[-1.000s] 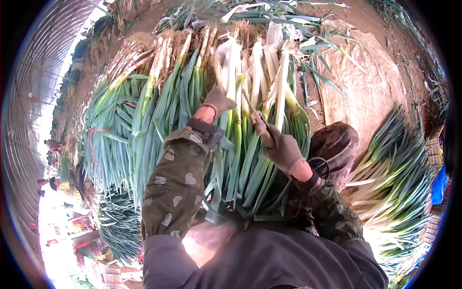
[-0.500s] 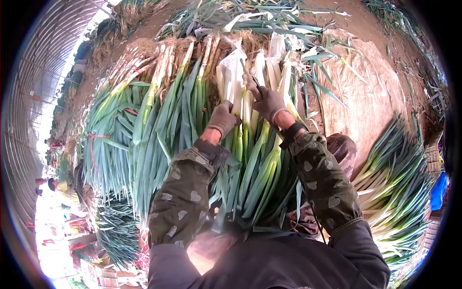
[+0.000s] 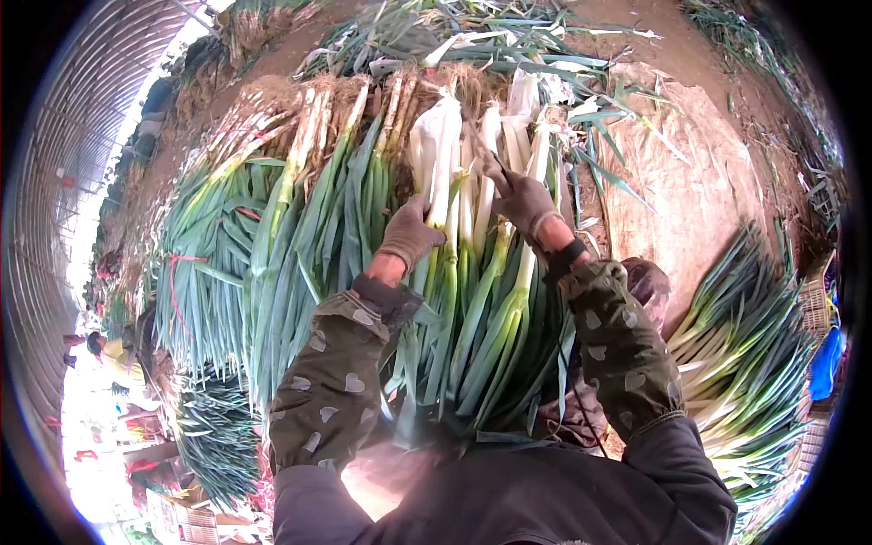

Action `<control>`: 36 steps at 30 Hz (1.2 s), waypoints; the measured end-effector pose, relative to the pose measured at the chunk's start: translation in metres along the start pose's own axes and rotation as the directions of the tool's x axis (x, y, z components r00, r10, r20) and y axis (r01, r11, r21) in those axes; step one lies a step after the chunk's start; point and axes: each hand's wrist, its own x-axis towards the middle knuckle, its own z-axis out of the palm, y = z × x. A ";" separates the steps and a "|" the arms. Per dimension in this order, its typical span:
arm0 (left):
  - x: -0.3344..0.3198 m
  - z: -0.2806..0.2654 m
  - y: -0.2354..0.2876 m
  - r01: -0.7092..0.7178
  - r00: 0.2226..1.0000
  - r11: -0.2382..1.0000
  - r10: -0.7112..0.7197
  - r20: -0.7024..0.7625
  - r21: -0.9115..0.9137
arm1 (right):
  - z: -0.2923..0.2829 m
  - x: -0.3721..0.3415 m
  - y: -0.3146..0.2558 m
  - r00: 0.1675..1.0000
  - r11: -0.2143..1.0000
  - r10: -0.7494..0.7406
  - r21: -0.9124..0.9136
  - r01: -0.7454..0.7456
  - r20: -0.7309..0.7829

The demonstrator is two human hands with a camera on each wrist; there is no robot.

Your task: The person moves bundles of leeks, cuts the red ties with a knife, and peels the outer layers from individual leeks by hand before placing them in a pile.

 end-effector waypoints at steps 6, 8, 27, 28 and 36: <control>-0.005 -0.004 -0.011 0.006 1.000 0.991 -0.004 0.013 -0.131 | 0.009 -0.097 0.011 0.984 0.994 -0.103 -0.022 0.107 0.145; -0.008 -0.001 -0.019 0.009 1.000 0.972 -0.002 0.029 -0.235 | 0.003 -0.150 0.007 0.968 0.983 -0.178 -0.010 0.183 0.174; -0.071 0.017 0.053 -0.281 0.958 0.956 0.273 0.090 0.085 | 0.049 0.016 -0.026 0.967 0.516 0.246 0.834 -0.194 0.072; -0.057 0.005 0.048 -0.331 0.932 0.941 0.314 0.182 0.070 | 0.048 0.014 -0.022 0.966 0.490 0.241 0.847 -0.206 0.096; 0.142 -0.052 0.058 -0.352 0.914 0.893 0.262 -0.311 -0.281 | 0.019 -0.043 -0.050 0.962 0.338 0.194 0.908 -0.248 0.191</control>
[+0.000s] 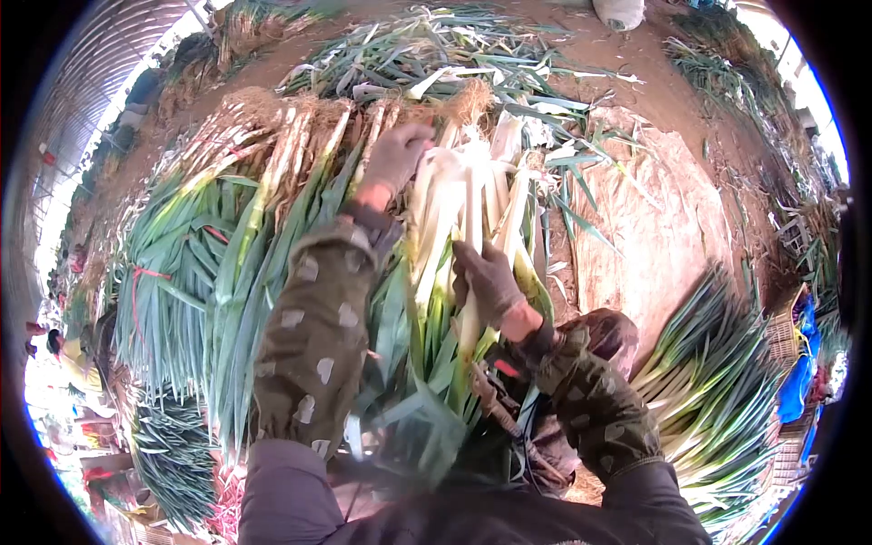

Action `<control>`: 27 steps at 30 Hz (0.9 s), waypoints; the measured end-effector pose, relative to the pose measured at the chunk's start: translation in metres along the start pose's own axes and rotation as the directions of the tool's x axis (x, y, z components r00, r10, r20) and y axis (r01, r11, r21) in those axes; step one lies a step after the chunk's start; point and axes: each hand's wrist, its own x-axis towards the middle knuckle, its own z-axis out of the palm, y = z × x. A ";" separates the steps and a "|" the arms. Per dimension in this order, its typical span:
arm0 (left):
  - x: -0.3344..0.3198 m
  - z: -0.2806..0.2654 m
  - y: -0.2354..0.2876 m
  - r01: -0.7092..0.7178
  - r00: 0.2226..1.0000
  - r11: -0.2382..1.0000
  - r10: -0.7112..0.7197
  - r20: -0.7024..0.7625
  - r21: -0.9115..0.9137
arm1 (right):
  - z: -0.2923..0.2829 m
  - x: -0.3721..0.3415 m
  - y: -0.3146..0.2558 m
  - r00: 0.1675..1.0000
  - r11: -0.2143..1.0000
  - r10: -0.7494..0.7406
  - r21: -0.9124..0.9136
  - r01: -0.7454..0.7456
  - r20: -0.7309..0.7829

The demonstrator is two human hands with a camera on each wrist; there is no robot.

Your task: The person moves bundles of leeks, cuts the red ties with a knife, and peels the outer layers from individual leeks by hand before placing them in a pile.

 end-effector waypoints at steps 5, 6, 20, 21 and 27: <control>0.072 0.044 -0.032 -0.063 0.916 0.991 0.010 0.400 0.119 | -0.005 -0.016 0.005 1.000 0.996 0.012 0.085 -0.014 0.017; 0.082 0.048 -0.035 -0.169 0.894 0.940 0.020 0.447 0.296 | -0.005 -0.019 0.005 1.000 0.996 0.003 0.086 -0.005 0.020; 0.103 -0.030 -0.094 -0.073 0.896 0.509 -0.344 0.281 0.858 | -0.018 -0.072 -0.008 0.993 0.998 0.058 -0.021 -0.056 0.102; 0.102 -0.031 -0.095 -0.098 0.916 0.504 -0.290 0.275 0.858 | -0.019 -0.081 -0.012 0.992 0.997 0.076 -0.040 -0.072 0.102; 0.097 -0.019 -0.080 -0.220 0.940 0.233 -0.209 0.270 0.947 | -0.034 -0.110 -0.026 0.992 0.990 0.115 -0.085 -0.110 0.060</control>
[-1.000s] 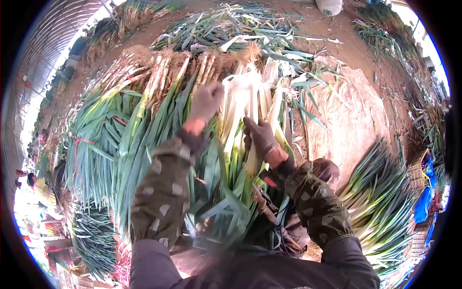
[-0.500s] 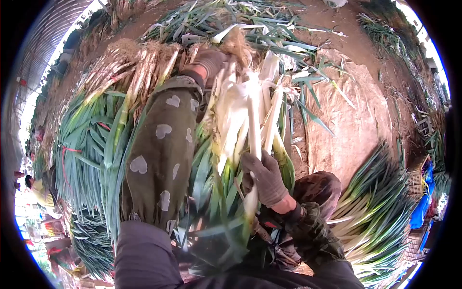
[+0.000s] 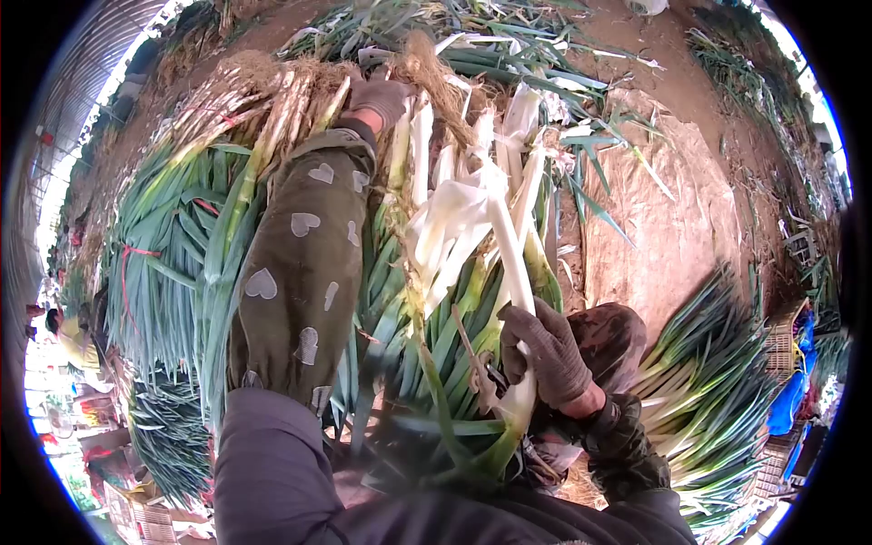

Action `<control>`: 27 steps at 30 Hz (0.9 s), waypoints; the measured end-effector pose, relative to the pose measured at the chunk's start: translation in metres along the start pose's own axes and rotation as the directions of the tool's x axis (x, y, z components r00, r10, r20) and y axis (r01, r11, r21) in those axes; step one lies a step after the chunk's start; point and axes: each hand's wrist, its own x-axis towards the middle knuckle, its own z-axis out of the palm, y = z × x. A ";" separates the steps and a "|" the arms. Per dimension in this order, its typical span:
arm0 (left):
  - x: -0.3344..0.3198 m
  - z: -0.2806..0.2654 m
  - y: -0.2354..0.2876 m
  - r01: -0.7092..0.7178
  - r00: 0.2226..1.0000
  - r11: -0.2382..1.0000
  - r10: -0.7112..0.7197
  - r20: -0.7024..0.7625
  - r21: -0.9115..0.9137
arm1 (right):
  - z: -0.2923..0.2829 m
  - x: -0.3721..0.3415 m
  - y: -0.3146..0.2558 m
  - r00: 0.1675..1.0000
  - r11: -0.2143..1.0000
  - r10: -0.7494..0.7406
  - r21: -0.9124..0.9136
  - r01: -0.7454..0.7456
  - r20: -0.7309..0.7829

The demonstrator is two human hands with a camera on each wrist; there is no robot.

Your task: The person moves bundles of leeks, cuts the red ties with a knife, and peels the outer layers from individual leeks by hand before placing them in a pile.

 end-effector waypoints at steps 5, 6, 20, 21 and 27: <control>-0.021 -0.011 0.009 0.172 0.980 0.982 -0.179 -0.090 -0.080 | -0.009 -0.034 -0.008 0.998 0.984 0.028 -0.175 -0.018 0.057; 0.031 0.072 -0.051 0.194 0.961 0.980 -0.198 -0.193 -0.044 | -0.015 -0.045 -0.007 1.000 0.985 0.003 -0.175 0.002 0.027; -0.191 -0.101 0.077 -0.038 0.887 -0.153 0.449 -0.104 -0.988 | 0.001 -0.003 -0.013 0.976 0.979 -0.181 -0.072 0.190 0.119; -0.197 -0.102 0.085 -0.034 0.889 -0.184 0.443 -0.114 -0.982 | 0.002 -0.005 -0.013 0.972 0.976 -0.192 -0.081 0.204 0.133; -0.195 -0.120 0.065 0.141 0.989 -0.304 0.094 0.117 -0.942 | 0.011 -0.018 -0.018 0.976 0.978 -0.146 -0.127 0.167 0.160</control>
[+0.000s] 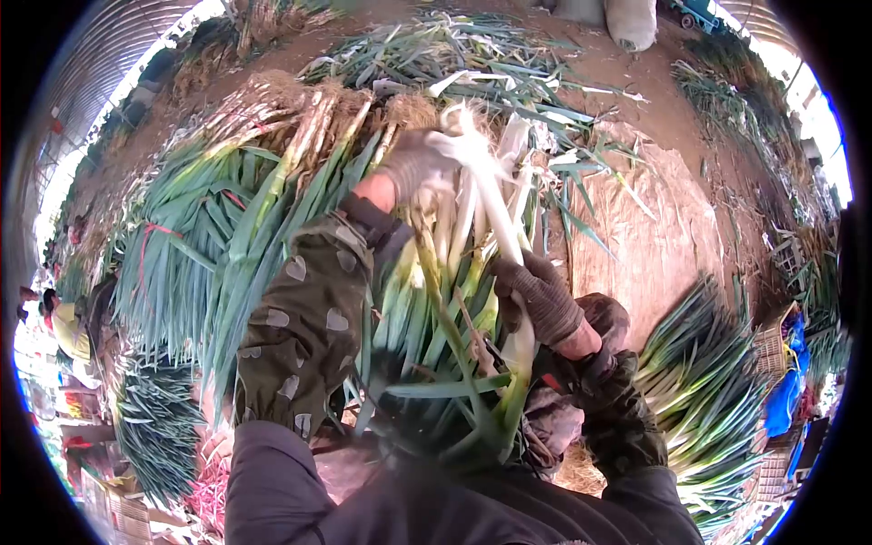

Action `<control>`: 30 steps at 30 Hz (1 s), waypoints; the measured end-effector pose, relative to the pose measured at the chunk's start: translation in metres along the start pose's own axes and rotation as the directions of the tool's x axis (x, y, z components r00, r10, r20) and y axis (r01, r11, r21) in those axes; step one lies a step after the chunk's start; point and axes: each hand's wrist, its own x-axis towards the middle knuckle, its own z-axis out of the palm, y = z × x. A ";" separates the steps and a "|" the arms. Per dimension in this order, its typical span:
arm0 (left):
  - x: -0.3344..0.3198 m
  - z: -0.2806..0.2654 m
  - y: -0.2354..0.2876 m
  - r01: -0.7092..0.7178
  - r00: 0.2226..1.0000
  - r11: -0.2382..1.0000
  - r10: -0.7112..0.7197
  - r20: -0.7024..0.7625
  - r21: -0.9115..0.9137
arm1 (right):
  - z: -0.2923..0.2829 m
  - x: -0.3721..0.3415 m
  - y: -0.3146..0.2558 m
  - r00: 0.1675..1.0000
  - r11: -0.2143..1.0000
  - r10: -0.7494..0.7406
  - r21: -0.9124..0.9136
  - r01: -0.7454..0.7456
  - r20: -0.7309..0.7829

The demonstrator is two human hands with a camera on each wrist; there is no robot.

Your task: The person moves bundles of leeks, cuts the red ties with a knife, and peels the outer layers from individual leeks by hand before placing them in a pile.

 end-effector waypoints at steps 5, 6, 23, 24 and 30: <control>0.108 -0.131 -0.017 -0.172 0.982 0.976 0.160 -0.095 -0.134 | 0.026 -0.008 -0.002 0.995 1.000 -0.020 0.003 0.020 0.093; 0.101 -0.150 -0.002 -0.243 0.962 0.968 0.248 -0.113 0.056 | 0.026 -0.013 0.003 0.991 0.988 -0.109 -0.103 0.117 0.075; -0.156 0.001 -0.033 -0.725 0.688 -0.069 -0.120 0.716 0.686 | -0.052 0.011 -0.009 0.892 0.902 -0.294 0.211 0.378 -0.342; -0.153 -0.003 -0.054 -0.773 0.615 0.019 -0.222 0.757 0.634 | -0.057 0.011 0.000 0.900 0.889 -0.296 0.253 0.382 -0.321; -0.014 -0.050 0.088 -0.155 0.668 0.867 -0.261 0.697 0.473 | -0.047 0.000 0.013 0.922 0.897 -0.260 0.282 0.341 -0.288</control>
